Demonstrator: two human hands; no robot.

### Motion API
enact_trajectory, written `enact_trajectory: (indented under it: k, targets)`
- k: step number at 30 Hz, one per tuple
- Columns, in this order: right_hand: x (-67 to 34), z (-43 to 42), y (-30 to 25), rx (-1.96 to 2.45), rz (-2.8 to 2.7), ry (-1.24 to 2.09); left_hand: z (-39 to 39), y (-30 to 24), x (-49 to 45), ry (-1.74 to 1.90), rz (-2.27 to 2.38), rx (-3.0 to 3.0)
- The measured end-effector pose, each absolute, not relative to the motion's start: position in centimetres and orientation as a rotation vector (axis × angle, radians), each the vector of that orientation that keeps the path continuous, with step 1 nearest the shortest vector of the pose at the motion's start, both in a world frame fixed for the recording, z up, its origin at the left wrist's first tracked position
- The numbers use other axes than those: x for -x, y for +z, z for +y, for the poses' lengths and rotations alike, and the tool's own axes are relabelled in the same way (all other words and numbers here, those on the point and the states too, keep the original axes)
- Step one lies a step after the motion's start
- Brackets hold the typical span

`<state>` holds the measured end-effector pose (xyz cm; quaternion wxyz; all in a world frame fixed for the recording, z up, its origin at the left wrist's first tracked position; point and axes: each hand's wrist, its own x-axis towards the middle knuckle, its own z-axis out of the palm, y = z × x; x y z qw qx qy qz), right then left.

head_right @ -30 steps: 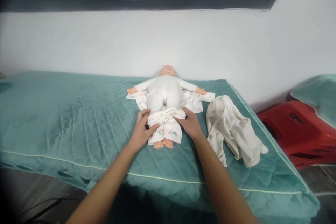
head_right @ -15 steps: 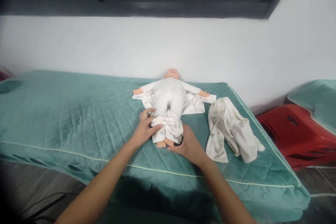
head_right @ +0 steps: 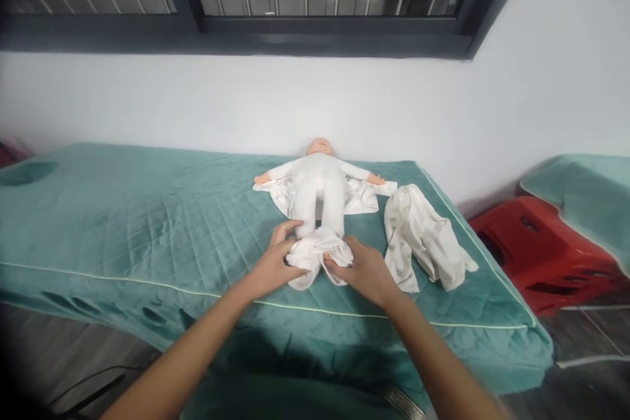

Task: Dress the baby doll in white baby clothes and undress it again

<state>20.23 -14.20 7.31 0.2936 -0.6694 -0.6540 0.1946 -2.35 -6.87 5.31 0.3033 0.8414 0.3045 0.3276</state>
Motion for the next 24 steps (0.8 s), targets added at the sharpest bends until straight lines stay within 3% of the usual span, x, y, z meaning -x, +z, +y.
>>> enact_trajectory:
  k: [5, 11, 16, 20, 24]
  targets:
    - [-20.9, -15.9, 11.4, 1.527, -1.616, 1.008, -8.4, 10.4, 4.1, 0.716, 0.654, -2.019]
    - [-21.5, -16.4, 17.6, 1.113, -1.666, 1.276, -7.6, 15.7, 7.3, 0.383, 0.51, -1.656]
    - [-20.3, -16.4, 26.1, 1.053, -1.916, 1.215, -6.2, 25.1, 9.0, 0.209, 0.357, -1.818]
    - [-18.0, -16.2, 33.0, 1.205, -2.129, 1.139, -6.8, 34.1, 7.7, -0.222, 0.203, -2.046]
    - [-15.8, -16.3, 37.7, 1.349, -2.183, 1.031, -8.5, 39.3, 7.2, -0.067, 0.31, -2.226]
